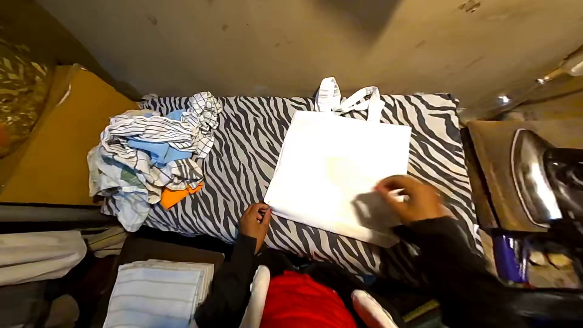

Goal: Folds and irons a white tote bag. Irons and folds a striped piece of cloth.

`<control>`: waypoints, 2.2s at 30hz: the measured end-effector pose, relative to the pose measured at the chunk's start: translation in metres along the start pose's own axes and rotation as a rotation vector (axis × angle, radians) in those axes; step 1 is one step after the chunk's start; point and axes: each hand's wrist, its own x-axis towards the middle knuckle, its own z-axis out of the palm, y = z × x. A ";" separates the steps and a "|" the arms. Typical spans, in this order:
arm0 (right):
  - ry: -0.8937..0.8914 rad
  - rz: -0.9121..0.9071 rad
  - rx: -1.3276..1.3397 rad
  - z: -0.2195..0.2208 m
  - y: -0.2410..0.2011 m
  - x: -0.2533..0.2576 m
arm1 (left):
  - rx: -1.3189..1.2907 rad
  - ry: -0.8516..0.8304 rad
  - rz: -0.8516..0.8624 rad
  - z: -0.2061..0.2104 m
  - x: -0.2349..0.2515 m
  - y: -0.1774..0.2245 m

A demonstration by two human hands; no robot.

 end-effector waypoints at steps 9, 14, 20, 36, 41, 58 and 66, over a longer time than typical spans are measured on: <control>-0.605 0.018 0.207 0.133 -0.090 0.066 | -0.610 -0.088 -0.196 0.007 0.012 0.004; -0.447 -0.048 0.263 0.120 -0.090 0.044 | -0.945 -0.174 -0.299 0.008 0.008 0.014; -0.308 -0.027 0.454 0.126 -0.087 0.014 | -0.900 -0.148 -0.115 0.023 0.007 0.021; 0.083 -0.159 0.237 0.134 -0.090 -0.009 | -0.230 0.152 0.486 0.019 0.007 0.013; 0.021 -0.160 0.197 0.141 -0.094 -0.014 | -0.148 0.071 0.477 0.008 0.010 0.008; -0.111 -0.125 0.006 0.092 -0.037 -0.026 | -0.026 0.063 0.208 -0.024 0.018 -0.009; -0.133 0.077 -0.164 0.057 0.025 -0.077 | 0.064 -0.412 0.592 -0.025 0.060 -0.012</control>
